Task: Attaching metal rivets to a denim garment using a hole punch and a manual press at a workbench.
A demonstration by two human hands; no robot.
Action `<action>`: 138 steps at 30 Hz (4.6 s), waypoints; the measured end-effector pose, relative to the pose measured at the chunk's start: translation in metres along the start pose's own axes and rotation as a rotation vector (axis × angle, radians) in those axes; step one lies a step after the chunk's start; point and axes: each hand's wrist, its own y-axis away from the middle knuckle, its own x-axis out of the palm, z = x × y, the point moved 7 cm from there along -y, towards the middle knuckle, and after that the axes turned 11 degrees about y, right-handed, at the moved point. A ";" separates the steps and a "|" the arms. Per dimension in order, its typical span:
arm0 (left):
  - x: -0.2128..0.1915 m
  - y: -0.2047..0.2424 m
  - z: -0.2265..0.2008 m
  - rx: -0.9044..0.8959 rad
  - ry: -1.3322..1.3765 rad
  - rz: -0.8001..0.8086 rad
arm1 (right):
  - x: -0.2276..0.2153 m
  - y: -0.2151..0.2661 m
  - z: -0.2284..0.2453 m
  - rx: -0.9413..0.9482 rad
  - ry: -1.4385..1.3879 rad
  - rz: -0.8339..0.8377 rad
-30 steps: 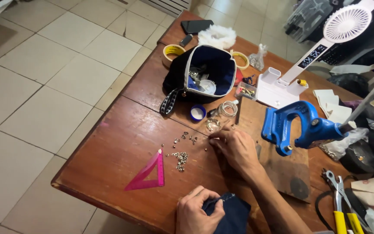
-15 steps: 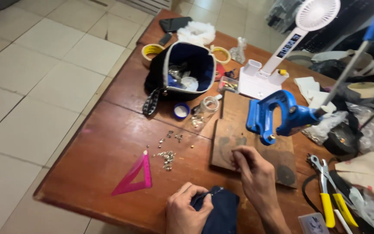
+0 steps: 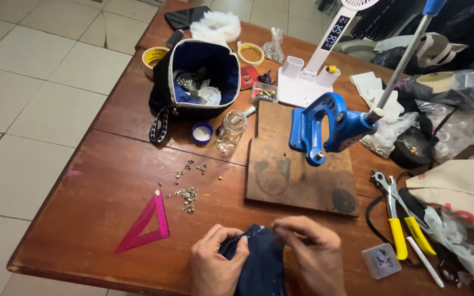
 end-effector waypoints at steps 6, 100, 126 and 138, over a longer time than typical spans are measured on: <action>0.001 0.001 -0.002 0.012 -0.003 0.038 | 0.021 0.017 0.015 -0.281 0.195 0.143; 0.190 -0.118 0.000 -0.335 0.238 0.650 | -0.088 -0.124 -0.004 0.084 0.046 0.185; 0.182 -0.130 -0.040 0.260 0.093 0.411 | -0.093 -0.171 -0.032 0.050 -0.067 0.027; 0.178 -0.120 -0.057 0.342 0.036 0.384 | -0.151 -0.195 0.108 -0.209 0.167 -0.187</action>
